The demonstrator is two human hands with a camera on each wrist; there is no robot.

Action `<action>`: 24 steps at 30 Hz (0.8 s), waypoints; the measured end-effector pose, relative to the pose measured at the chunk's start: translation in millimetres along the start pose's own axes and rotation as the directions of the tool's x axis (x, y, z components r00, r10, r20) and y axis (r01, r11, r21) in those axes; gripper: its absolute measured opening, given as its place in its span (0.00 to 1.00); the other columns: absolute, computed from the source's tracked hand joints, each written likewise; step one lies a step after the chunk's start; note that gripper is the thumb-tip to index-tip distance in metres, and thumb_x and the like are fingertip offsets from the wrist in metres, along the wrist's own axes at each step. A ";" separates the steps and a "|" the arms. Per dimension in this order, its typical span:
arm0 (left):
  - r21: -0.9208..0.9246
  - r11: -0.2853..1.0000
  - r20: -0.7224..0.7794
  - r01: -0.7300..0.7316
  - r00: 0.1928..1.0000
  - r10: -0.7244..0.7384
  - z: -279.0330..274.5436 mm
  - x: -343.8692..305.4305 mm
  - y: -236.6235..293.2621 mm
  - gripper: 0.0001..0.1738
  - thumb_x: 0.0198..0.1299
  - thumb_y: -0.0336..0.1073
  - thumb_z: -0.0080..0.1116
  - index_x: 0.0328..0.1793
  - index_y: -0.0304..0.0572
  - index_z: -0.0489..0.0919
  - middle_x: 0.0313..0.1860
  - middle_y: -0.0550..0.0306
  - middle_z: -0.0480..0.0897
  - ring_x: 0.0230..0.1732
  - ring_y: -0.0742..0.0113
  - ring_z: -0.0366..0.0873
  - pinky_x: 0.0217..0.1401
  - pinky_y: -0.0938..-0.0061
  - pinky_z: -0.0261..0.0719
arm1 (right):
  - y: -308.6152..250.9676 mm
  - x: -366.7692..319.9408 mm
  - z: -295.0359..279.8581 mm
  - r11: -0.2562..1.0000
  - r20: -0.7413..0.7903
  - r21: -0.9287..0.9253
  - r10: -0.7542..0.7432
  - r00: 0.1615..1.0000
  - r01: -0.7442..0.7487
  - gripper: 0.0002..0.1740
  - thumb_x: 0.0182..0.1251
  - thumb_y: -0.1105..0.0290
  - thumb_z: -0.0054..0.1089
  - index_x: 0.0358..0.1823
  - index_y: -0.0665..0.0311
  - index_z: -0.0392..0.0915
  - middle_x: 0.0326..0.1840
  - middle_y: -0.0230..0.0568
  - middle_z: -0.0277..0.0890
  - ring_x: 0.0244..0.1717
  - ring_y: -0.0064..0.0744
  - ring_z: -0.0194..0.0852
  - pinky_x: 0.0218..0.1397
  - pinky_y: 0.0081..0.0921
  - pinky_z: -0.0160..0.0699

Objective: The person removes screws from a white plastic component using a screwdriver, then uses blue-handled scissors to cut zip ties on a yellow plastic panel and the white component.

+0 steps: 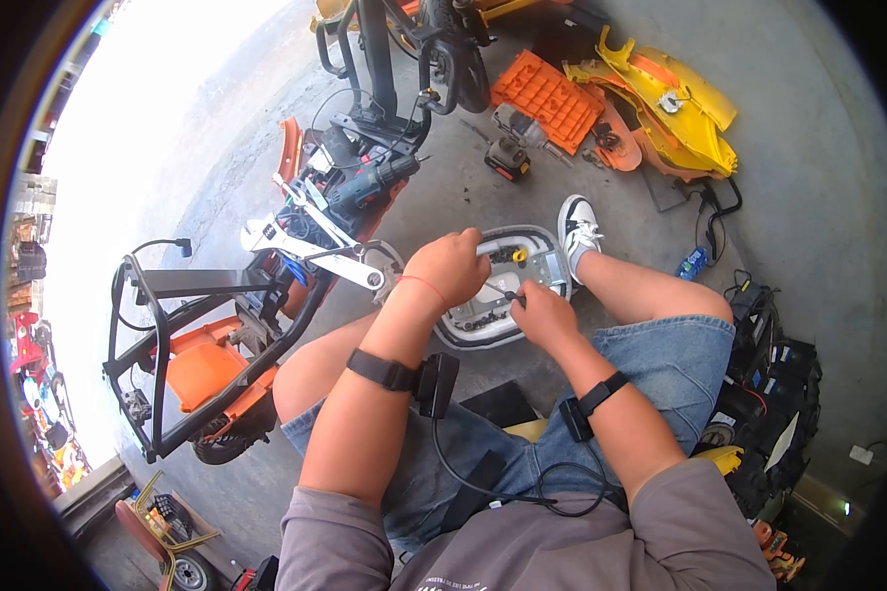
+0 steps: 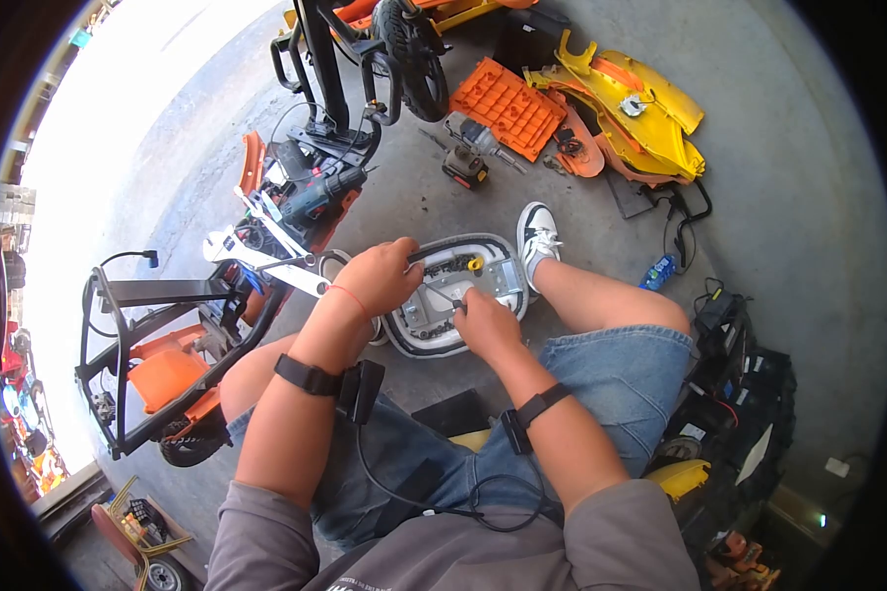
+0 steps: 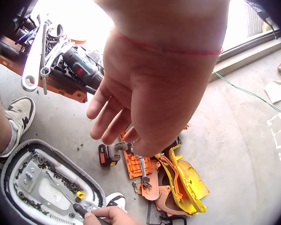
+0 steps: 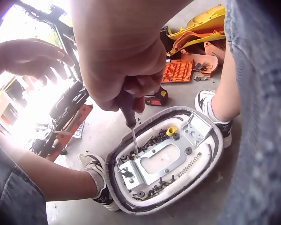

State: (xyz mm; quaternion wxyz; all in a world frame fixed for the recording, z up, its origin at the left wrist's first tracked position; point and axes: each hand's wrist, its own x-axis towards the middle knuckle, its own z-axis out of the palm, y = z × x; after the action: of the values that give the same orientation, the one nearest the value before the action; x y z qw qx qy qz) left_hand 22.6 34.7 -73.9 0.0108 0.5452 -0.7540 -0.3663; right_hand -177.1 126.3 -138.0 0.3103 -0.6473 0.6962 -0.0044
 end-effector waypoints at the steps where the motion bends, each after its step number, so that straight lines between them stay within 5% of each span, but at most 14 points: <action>1: -0.003 1.000 -0.004 -0.003 1.000 0.003 0.0 0.0 0.0 0.20 0.68 0.43 0.54 0.56 0.35 0.79 0.46 0.39 0.85 0.52 0.41 0.82 0.58 0.54 0.78 | 1.0 0.3 2.0 1.000 -0.006 0.003 -0.001 1.000 0.001 0.15 0.66 0.61 0.60 0.46 0.63 0.76 0.44 0.55 0.82 0.47 0.58 0.82 0.50 0.50 0.79; 11: -0.012 1.000 -0.017 -0.014 1.000 0.013 -0.6 -1.9 -0.5 0.19 0.67 0.43 0.54 0.55 0.35 0.79 0.46 0.38 0.85 0.52 0.40 0.82 0.57 0.53 0.78 | 1.1 3.8 -0.3 1.000 -0.108 0.032 0.005 0.994 -0.001 0.13 0.63 0.63 0.62 0.43 0.64 0.79 0.42 0.52 0.84 0.46 0.56 0.83 0.48 0.47 0.79; 13: -0.012 0.999 -0.028 -0.033 0.999 0.032 -1.4 -2.8 1.1 0.16 0.66 0.42 0.50 0.46 0.33 0.77 0.44 0.36 0.84 0.50 0.40 0.83 0.56 0.52 0.80 | 0.8 3.3 0.7 0.999 -0.103 0.039 0.001 0.995 0.003 0.13 0.63 0.63 0.62 0.43 0.64 0.79 0.42 0.52 0.84 0.46 0.56 0.83 0.48 0.47 0.79; 16: -0.010 1.000 -0.008 0.001 1.000 -0.001 -0.6 -1.1 0.9 0.19 0.67 0.42 0.53 0.55 0.35 0.79 0.46 0.38 0.85 0.52 0.40 0.82 0.58 0.53 0.78 | 2.2 2.6 3.8 0.999 -0.083 0.039 0.001 0.997 0.002 0.13 0.63 0.63 0.61 0.43 0.64 0.79 0.42 0.53 0.84 0.46 0.56 0.83 0.48 0.47 0.79; 24: -0.010 1.000 -0.009 0.000 1.000 0.000 -1.5 -1.8 1.4 0.19 0.67 0.43 0.53 0.55 0.35 0.79 0.46 0.38 0.85 0.52 0.40 0.82 0.58 0.53 0.78 | 5.8 3.9 5.5 0.999 -0.041 0.039 0.005 0.999 -0.004 0.16 0.65 0.60 0.59 0.47 0.64 0.77 0.45 0.53 0.83 0.48 0.56 0.82 0.52 0.49 0.78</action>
State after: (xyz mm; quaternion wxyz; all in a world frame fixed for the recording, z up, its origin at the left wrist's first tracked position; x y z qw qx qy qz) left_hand 22.8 35.5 -71.3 0.0168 0.5468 -0.7519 -0.3679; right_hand -179.7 125.9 -146.4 0.3088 -0.6392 0.7036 -0.0306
